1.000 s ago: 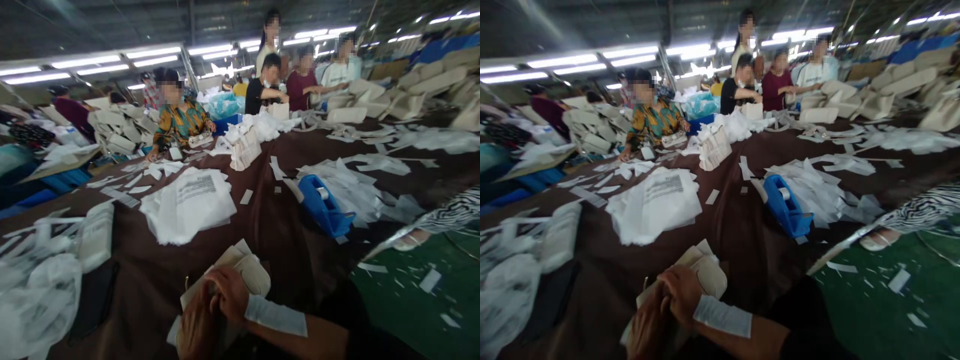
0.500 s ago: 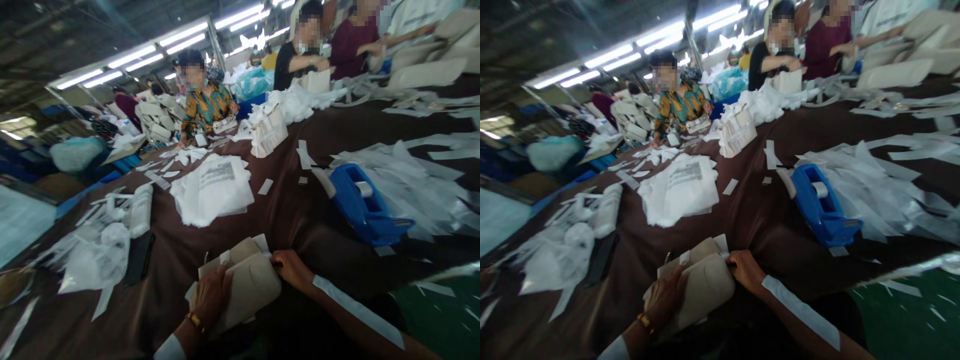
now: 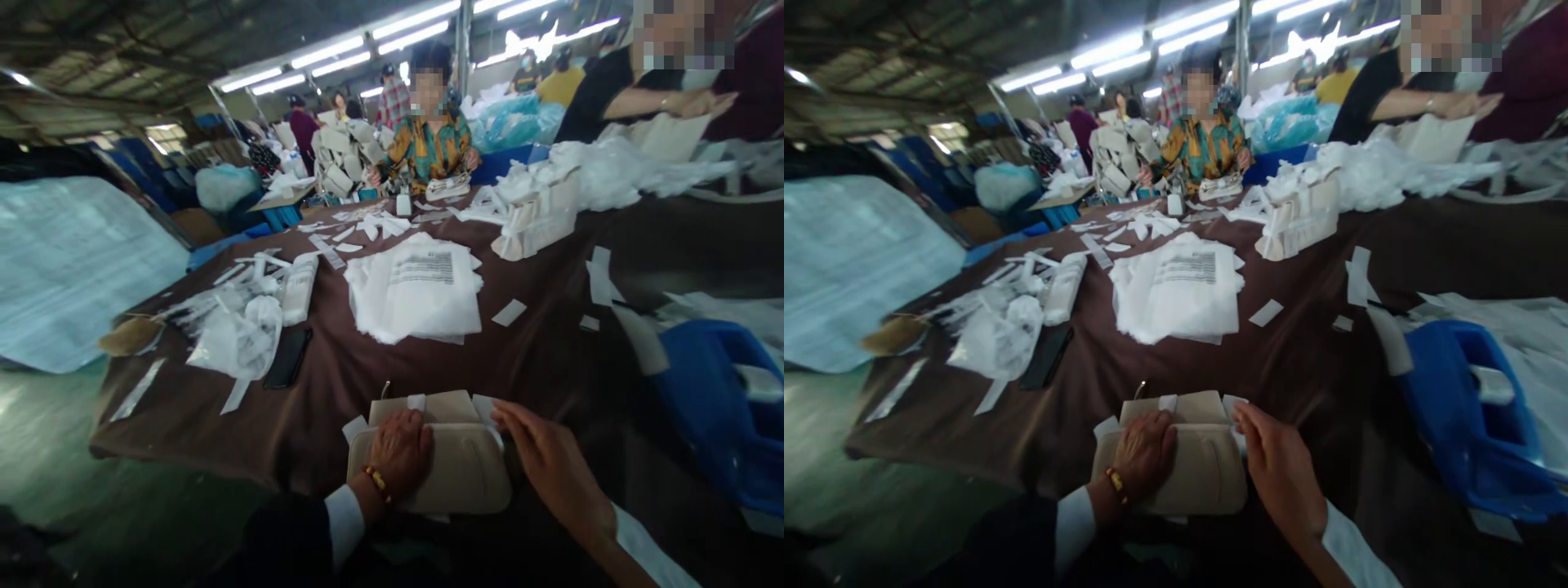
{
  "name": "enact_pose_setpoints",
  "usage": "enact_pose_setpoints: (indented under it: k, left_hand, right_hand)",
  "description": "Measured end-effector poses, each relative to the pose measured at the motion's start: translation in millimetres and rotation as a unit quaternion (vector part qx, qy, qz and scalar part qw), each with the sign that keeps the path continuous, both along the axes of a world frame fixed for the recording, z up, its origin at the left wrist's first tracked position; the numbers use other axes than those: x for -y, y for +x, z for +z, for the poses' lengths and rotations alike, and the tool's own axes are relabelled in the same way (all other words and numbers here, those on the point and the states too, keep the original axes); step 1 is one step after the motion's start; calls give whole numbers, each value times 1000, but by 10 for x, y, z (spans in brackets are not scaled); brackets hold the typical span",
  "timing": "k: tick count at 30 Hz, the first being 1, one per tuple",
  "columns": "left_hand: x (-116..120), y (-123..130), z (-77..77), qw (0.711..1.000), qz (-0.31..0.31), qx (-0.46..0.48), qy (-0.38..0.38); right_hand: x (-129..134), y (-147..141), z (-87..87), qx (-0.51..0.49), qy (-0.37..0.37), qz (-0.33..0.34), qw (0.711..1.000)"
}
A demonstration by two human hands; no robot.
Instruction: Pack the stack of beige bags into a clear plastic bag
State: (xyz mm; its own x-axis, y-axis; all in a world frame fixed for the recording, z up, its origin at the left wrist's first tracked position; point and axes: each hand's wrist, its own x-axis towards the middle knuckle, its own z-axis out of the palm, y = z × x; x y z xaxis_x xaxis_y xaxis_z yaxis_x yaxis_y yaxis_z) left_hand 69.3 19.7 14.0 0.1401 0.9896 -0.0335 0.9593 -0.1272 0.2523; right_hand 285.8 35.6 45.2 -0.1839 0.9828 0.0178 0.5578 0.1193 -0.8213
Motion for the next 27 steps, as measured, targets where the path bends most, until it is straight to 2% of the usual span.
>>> enact_pose_setpoints:
  k: [1,3,5,7,9,13,16,18,19,23,25,27]
  left_hand:
    - [8,10,2,1000,4,2,5]
    - [24,36,-13,1000,10,5,16]
    - [32,73,-52,1000,8,8,26]
    - [28,116,-93,999,7,7,35]
    - [30,151,-100,999,8,6,48]
    - [157,95,30,995,3,44,91]
    - [324,-111,78,984,87,90,125]
    - [379,-275,9,976,151,118,104]
    - [378,-344,-48,975,163,126,86]
    - [272,-456,-247,974,163,145,54]
    - [231,-444,-275,969,160,181,52]
    - [215,-433,-286,966,144,208,48]
  right_hand:
    - [27,-82,-2,6,76,-30,997]
    - [85,-286,-102,56,202,-28,977]
    - [116,-482,-285,164,251,13,954]
    - [103,-612,-465,269,241,28,932]
    - [53,-658,-582,329,222,26,917]
    - [-38,-599,-635,377,207,47,902]
    - [-33,-560,-639,381,223,33,897]
    - [-17,-575,-636,378,226,22,898]
    - [-13,-592,-630,378,221,22,899]
    - [-27,-645,-606,379,192,18,905]
    - [-27,-618,-621,370,213,19,904]
    - [-41,-552,-686,350,265,22,898]
